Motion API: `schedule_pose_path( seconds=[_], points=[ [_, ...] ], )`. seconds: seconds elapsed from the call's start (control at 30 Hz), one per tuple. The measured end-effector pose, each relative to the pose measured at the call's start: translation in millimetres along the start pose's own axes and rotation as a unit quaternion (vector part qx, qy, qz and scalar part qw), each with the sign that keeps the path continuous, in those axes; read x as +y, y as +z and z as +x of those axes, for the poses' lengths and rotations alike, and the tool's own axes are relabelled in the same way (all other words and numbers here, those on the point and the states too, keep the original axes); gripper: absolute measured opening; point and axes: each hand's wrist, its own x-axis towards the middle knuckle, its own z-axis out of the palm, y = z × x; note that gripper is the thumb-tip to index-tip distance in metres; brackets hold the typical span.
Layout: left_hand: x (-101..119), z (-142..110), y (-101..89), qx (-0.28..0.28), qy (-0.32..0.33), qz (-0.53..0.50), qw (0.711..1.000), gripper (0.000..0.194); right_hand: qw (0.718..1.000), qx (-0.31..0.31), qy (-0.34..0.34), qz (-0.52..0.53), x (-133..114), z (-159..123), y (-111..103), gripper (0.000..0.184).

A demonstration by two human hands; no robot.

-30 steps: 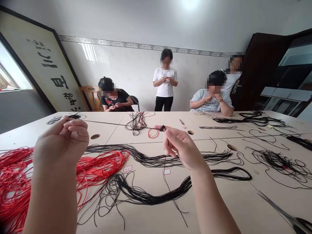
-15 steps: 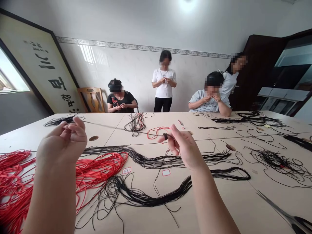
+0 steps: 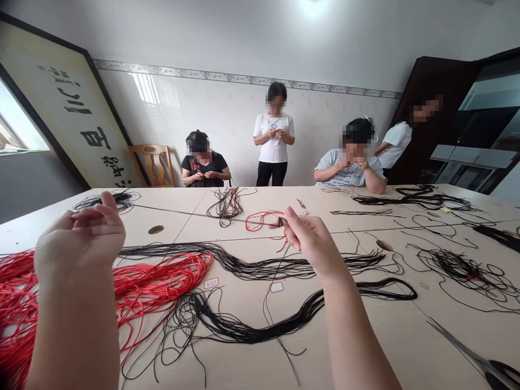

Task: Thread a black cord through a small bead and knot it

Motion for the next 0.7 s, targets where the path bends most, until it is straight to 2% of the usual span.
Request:
schedule_pose_path(
  seconds=[0.1, 0.23, 0.33, 0.43, 0.7],
  points=[
    [2.6, -0.4, 0.5, 0.069, 0.049, -0.057, 0.995, 0.03, 1.0, 0.02, -0.016, 0.0, -0.4, 1.1, -0.3, 0.053],
    [2.0, -0.1, 1.3, 0.077, 0.072, -0.045, 0.993, 0.033, 0.997, -0.015, 0.004, 0.075, -1.3, -0.3, 0.1, 0.046],
    [5.1, 1.9, -0.5, 0.092, 0.073, -0.018, 0.993, 0.031, 1.0, -0.014, 0.0, 0.022, 0.2, -1.3, 0.5, 0.034],
    [11.1, 4.3, -4.8, 0.103, 0.075, -0.002, 0.992, 0.028, 1.0, -0.004, -0.009, -0.019, 2.1, -0.7, 1.3, 0.03],
    [18.0, 12.1, -13.8, 0.151, 0.108, 0.06, 0.981, 0.017, 1.0, 0.004, -0.006, -0.003, -1.8, -1.6, 0.1, 0.03]
  ],
)
